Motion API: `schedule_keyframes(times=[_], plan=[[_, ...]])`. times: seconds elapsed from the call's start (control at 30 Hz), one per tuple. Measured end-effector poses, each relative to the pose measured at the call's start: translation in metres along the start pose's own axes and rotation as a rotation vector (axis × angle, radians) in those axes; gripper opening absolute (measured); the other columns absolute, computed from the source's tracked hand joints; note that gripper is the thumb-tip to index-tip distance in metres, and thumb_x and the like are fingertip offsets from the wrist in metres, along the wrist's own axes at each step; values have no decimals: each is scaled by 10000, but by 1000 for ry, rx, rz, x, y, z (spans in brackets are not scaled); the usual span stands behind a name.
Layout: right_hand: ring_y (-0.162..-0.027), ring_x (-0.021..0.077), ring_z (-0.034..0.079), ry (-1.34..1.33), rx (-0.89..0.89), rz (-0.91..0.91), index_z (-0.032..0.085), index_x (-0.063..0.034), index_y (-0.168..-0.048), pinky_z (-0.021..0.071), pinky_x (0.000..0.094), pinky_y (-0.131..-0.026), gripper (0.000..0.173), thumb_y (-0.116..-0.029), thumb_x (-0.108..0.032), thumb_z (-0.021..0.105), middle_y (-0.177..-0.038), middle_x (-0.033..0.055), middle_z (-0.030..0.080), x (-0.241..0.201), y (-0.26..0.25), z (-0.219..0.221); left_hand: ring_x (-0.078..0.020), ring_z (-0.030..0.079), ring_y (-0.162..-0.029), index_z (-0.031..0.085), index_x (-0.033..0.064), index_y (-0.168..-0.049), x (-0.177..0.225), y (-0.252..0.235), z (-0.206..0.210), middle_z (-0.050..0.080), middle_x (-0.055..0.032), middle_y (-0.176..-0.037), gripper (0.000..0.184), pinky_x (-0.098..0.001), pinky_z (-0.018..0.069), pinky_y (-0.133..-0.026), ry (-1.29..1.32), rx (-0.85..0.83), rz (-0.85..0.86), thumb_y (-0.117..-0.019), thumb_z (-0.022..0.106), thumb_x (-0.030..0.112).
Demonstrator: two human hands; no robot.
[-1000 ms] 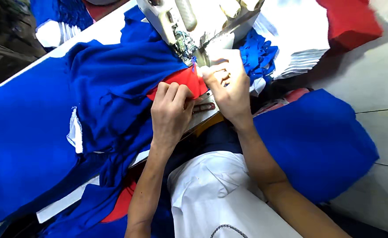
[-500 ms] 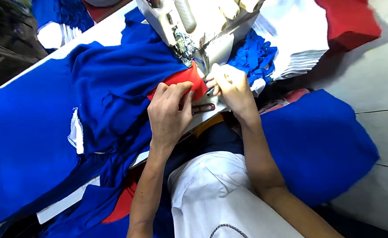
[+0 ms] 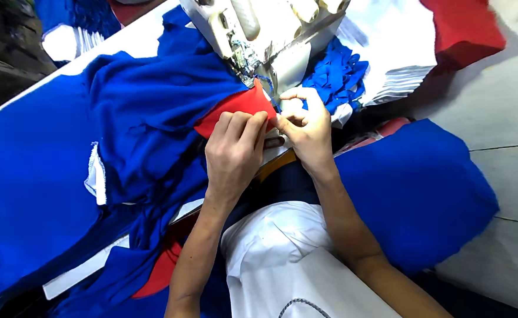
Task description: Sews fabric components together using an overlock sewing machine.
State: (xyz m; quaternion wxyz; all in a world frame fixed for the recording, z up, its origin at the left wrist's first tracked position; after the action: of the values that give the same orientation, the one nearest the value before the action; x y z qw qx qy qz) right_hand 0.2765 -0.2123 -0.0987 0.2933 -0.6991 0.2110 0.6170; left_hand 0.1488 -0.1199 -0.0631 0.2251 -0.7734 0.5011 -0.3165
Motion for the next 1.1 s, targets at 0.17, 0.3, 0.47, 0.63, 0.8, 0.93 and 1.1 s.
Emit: schedule_keyframes(times=[0.17,0.3,0.47,0.63,0.8,0.93,1.1], plan=[[-506,108,592,-78,-41,12,537,-107,-1266,490,200,-438,338,-966,-37,675,-736,48,674,5,2,-2,-237,631,-935,784,70,-1050,4,7,10,681,-92,-934,136,-321,514,-793,1,29,12,-937,739,130],[-528,99,590,-140,-74,15,554,-77,-1264,502,193,-474,307,-978,-9,644,-758,57,671,8,0,-3,-235,629,-941,787,68,-1050,4,15,15,684,-92,-932,135,-319,512,-810,4,53,18,-932,744,118],[-586,92,630,-121,-99,14,529,-64,-1256,534,195,-520,318,-970,24,637,-818,52,699,7,-4,-5,-240,629,-941,779,66,-1115,3,21,19,680,-95,-936,185,-321,511,-811,-2,37,33,-942,728,109],[-585,95,632,-121,-118,0,523,-54,-1227,539,194,-522,306,-960,49,631,-804,56,689,4,-5,-8,-249,632,-940,775,50,-1109,2,22,17,681,-96,-917,177,-324,516,-825,3,-4,67,-944,718,79],[-568,96,629,-106,-161,-3,532,-47,-1216,532,197,-513,272,-971,26,624,-797,65,700,5,-8,-13,-269,635,-944,767,42,-1134,-3,21,14,682,-113,-929,195,-342,517,-815,-9,-69,109,-959,684,57],[-567,93,617,-133,-194,18,572,-48,-1182,516,190,-512,205,-987,1,608,-769,65,689,4,-11,-16,-282,633,-945,760,27,-1141,-3,20,14,687,-121,-940,199,-354,513,-815,-44,-80,146,-965,677,68],[-572,108,641,-159,-219,34,601,-38,-1151,546,205,-530,149,-1003,-27,608,-756,80,687,2,-11,-21,-282,639,-939,758,13,-1136,-4,19,15,688,-126,-926,198,-354,519,-816,-29,-74,171,-962,673,59]])
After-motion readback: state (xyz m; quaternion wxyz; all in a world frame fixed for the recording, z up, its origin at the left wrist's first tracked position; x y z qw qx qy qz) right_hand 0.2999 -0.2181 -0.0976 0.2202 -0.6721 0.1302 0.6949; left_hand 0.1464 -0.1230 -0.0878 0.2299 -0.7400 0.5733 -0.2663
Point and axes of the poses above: each hand's wrist, its own y-axis away from the middle knuckle, its own z-axis out of the palm, x = y × z, the point moved 2 cm from there along -y, towards the middle knuckle
